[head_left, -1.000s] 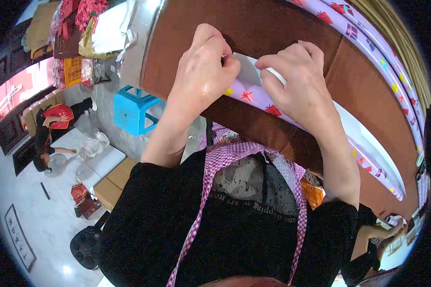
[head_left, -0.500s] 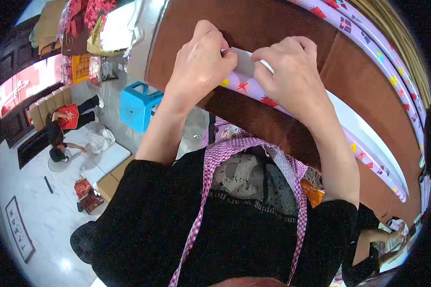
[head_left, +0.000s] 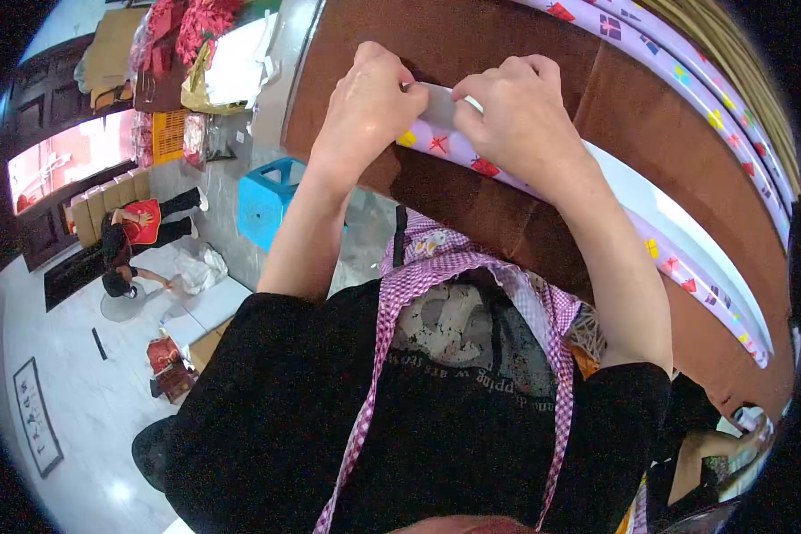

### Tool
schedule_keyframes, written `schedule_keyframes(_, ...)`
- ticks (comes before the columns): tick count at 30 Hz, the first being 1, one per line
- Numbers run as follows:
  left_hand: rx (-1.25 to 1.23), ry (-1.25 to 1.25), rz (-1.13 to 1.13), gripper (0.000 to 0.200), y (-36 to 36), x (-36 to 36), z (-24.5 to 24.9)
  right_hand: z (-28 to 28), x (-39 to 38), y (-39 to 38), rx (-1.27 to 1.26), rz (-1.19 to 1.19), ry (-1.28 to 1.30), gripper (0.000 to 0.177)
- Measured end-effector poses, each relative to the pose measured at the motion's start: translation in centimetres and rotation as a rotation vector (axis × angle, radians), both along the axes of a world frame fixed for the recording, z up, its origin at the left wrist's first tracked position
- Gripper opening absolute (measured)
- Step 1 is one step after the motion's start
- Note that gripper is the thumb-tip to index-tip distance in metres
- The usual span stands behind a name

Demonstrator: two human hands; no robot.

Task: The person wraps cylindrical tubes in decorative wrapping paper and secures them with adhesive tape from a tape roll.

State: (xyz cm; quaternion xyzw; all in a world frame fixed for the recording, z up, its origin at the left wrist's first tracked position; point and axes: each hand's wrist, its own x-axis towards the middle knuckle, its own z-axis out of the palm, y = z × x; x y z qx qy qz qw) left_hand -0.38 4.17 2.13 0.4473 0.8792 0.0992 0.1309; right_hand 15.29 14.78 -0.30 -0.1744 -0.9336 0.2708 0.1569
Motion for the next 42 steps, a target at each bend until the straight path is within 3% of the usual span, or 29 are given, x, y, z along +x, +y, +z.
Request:
schedule_keyframes(12,-0.01,0.04,0.049,0.03,0.0,-0.6,-0.5,-0.5,-0.3,0.1,0.006,-0.007,-0.023,0.026)
schedule_keyframes(14,-0.079,0.138,0.153,0.031,-0.5,-2.6,-1.0,-0.5,-0.3,0.1,-0.003,-0.006,-0.042,0.027)
schedule_keyframes(16,0.012,0.193,0.101,0.027,-2.0,-4.0,-1.9,-0.1,-0.3,0.2,-0.004,-0.005,-0.038,0.027)
schedule_keyframes(19,0.474,0.14,-0.151,0.015,-3.2,-2.4,-1.6,-0.3,-0.2,0.2,-0.004,0.0,-0.044,0.028)
schedule_keyframes(20,0.478,0.14,-0.148,0.015,-3.1,-1.2,-1.2,-0.4,-0.3,0.2,0.006,0.0,-0.047,0.028)
schedule_keyframes(22,0.503,0.137,-0.448,0.016,-3.1,1.1,-0.3,-0.3,-0.2,0.2,0.001,0.011,-0.047,0.028)
schedule_keyframes(25,0.498,0.15,-0.528,0.021,-3.7,3.1,-0.6,-0.4,-0.4,0.3,0.0,0.019,-0.056,0.028)
schedule_keyframes(34,0.369,0.243,-0.571,0.035,-4.5,2.6,-1.6,-1.0,-0.2,0.3,0.008,0.013,-0.014,0.027)
schedule_keyframes(42,0.385,0.315,-0.532,0.029,-4.8,2.8,-2.3,-0.1,1.1,1.0,0.052,-0.007,0.08,0.026)
